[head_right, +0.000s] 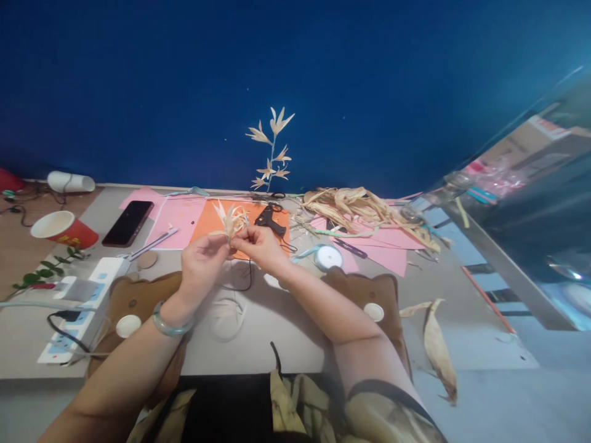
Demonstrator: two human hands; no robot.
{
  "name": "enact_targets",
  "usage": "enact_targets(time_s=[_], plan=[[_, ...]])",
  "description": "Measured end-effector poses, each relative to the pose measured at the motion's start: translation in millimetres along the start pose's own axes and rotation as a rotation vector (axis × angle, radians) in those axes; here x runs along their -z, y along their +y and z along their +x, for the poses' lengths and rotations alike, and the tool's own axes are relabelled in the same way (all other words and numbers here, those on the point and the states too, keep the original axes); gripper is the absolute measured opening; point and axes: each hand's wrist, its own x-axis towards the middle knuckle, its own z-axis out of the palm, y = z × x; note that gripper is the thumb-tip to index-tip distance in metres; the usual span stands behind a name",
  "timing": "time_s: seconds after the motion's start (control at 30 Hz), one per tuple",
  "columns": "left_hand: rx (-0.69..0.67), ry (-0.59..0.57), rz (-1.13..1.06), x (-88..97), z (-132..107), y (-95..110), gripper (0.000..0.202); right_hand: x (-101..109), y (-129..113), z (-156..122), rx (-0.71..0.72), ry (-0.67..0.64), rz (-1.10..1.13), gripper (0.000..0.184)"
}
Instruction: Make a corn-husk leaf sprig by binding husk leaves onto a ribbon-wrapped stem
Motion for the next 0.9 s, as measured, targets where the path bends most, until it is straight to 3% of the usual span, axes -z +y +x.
enact_targets(time_s=[0.27,0.53,0.9], plan=[[-0.024,-0.021,0.013,-0.8,-1,-4,0.024,5,0,3,0.018,-0.052,-0.025,0.025],[0.024,-0.107,-0.034,3.8,-1,6,0.029,9,-1,3,0.151,-0.051,-0.158,0.022],[0.180,-0.290,-0.258,18.7,12,16,0.021,14,-16,-9,0.126,-0.248,-0.029,0.028]])
